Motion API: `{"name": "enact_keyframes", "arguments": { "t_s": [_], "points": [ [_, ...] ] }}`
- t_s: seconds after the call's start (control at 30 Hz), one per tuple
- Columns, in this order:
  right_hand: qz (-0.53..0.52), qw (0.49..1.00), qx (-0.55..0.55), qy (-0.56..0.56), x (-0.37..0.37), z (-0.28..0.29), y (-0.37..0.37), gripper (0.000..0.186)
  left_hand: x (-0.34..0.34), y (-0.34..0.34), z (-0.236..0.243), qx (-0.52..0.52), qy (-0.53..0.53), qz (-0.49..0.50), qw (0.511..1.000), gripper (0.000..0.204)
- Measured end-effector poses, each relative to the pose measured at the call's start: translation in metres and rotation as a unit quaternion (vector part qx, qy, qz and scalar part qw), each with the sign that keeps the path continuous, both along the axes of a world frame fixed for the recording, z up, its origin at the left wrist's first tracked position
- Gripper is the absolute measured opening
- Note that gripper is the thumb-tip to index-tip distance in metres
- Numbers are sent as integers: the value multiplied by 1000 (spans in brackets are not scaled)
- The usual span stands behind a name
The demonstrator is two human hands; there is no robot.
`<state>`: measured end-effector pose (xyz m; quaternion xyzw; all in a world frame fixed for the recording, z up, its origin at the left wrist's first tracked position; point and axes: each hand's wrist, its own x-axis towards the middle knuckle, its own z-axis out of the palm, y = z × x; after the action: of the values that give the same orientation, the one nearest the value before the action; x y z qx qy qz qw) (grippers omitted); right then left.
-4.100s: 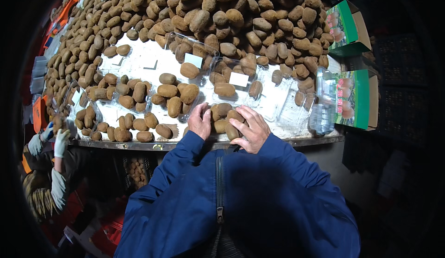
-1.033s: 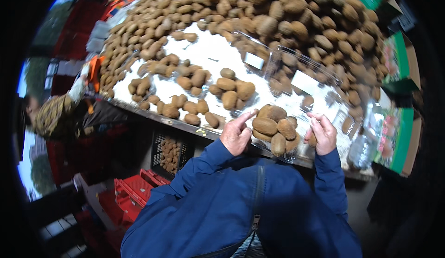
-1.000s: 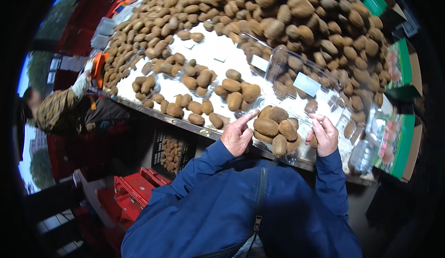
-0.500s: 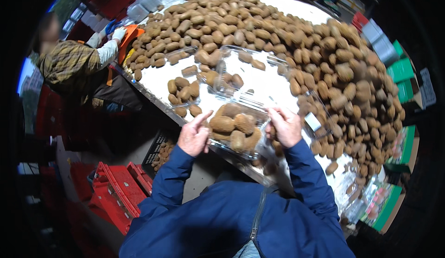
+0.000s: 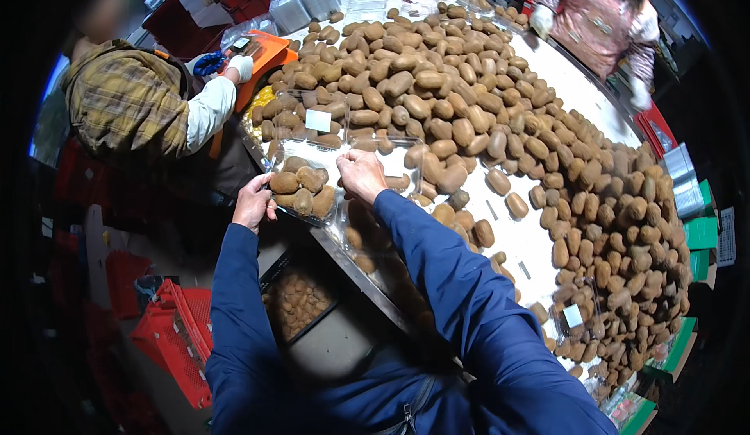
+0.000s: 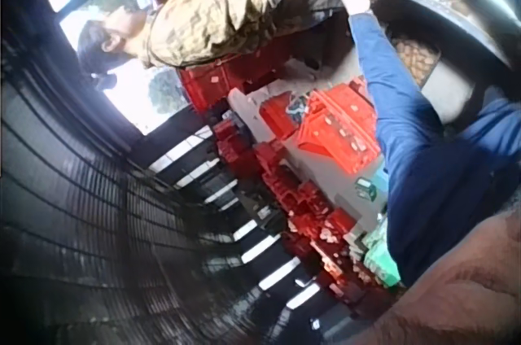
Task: The person repeatedly picks kiwis from a large pile on a table and places them into clear plastic containers. They arrange the fruit inside each container, then set the filled containers aside and continue with the next one.
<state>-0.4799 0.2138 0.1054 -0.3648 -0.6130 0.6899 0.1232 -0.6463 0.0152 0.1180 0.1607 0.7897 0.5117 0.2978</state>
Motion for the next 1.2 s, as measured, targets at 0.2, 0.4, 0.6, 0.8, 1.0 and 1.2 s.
{"name": "enact_keyframes", "arguments": {
  "t_s": [0.2,0.4,0.6,0.8,1.0,1.2],
  "points": [
    [15,994,-50,-94,-32,-26,17,21,-43,26,-37,-77,-27,-18,997,48],
    [-19,987,-153,-36,-3,-21,30,19,-50,50,-68,-92,-13,-11,996,42],
    [-13,986,-159,42,82,22,31,26,-71,41,-81,-265,382,-82,881,43],
    [-73,970,-186,139,244,43,-19,21,-36,28,-52,-124,316,-48,940,41],
    [-221,957,-180,49,401,36,-97,21,158,43,7,-6,-10,-251,968,34],
    [-472,871,-125,-57,543,24,-155,16,394,63,25,-39,-161,-567,807,23]
  ]
}}
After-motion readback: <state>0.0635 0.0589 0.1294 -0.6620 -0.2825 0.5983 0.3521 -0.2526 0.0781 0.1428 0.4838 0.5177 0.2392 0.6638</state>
